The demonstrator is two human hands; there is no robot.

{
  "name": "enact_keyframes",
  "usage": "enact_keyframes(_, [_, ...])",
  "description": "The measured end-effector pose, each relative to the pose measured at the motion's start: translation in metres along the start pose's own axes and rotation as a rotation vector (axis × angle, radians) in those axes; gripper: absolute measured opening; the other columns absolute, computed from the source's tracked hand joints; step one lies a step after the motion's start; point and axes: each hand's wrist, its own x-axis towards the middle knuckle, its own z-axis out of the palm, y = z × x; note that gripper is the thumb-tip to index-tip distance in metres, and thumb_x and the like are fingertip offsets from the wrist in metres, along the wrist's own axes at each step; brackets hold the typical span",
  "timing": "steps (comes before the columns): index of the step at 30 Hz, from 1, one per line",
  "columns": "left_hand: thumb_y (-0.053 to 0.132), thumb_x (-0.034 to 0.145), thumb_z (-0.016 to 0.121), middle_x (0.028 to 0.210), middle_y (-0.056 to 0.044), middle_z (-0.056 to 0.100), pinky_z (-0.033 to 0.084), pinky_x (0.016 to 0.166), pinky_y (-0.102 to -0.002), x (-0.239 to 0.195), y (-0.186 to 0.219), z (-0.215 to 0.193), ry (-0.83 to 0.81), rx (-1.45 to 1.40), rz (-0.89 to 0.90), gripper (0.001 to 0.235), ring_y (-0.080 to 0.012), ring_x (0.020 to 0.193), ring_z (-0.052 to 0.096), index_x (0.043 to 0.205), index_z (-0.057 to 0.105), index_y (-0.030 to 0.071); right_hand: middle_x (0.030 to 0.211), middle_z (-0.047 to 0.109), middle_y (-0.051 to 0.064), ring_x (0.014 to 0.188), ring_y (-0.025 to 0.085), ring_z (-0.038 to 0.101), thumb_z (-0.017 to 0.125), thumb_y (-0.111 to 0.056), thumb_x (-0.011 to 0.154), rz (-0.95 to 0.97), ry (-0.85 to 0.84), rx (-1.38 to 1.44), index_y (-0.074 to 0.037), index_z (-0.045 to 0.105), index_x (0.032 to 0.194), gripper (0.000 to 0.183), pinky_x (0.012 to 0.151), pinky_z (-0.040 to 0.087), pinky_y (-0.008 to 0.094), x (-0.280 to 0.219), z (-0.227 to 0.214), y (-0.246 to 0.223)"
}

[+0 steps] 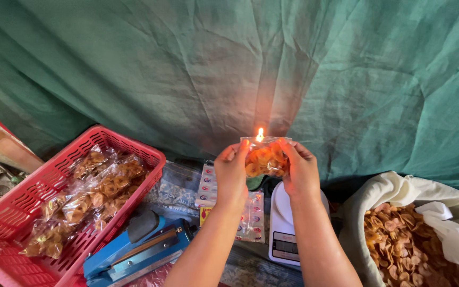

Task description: The person scoops dried fruit slices from a large sack into a small plastic bag placed on a digital scale. After filling the bag, they seal it by melting the plastic edges with a candle flame and then place the finished package into a red basket.

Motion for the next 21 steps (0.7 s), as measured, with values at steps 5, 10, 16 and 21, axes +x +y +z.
enact_keyframes(5, [0.013,0.095,0.068,0.09,-0.006,0.072,0.053,0.069,-0.026,-0.006,-0.008,0.013,-0.019,0.014,-0.051,0.019,-0.0087,0.078,0.066,0.1,0.073,-0.005,0.092,0.075,0.01,0.081,0.018,0.072,0.069,-0.009,0.097,-0.007,-0.003,0.006,0.001,0.072,0.095,0.01,0.073,0.059,0.033,-0.003,-0.012,-0.012])
enact_keyframes(10, [0.013,0.095,0.07,0.087,-0.004,0.07,0.051,0.068,-0.026,-0.009,-0.022,0.026,0.001,0.057,-0.077,0.019,-0.0085,0.076,0.063,0.097,0.073,-0.005,0.093,0.076,0.011,0.081,0.019,0.073,0.069,-0.009,0.095,-0.009,0.051,0.002,0.0,0.072,0.096,0.01,0.074,0.06,0.034,-0.005,-0.025,-0.024])
enact_keyframes(16, [0.014,0.095,0.073,0.088,-0.002,0.07,0.049,0.074,-0.024,-0.016,-0.037,0.033,-0.109,0.048,-0.034,0.017,-0.0066,0.08,0.061,0.096,0.073,-0.003,0.099,0.075,0.01,0.086,0.017,0.067,0.07,-0.012,0.098,-0.075,0.102,-0.169,-0.001,0.073,0.104,0.013,0.074,0.054,0.032,-0.009,-0.05,-0.046])
enact_keyframes(21, [0.015,0.096,0.071,0.089,0.001,0.071,0.05,0.078,-0.022,-0.024,-0.027,0.028,-0.281,0.218,0.058,0.016,-0.0046,0.084,0.063,0.098,0.073,0.0,0.113,0.073,0.007,0.108,0.014,0.067,0.069,-0.013,0.097,-0.431,0.013,-0.632,-0.005,0.072,0.118,0.022,0.096,0.052,0.025,-0.036,-0.036,-0.087])
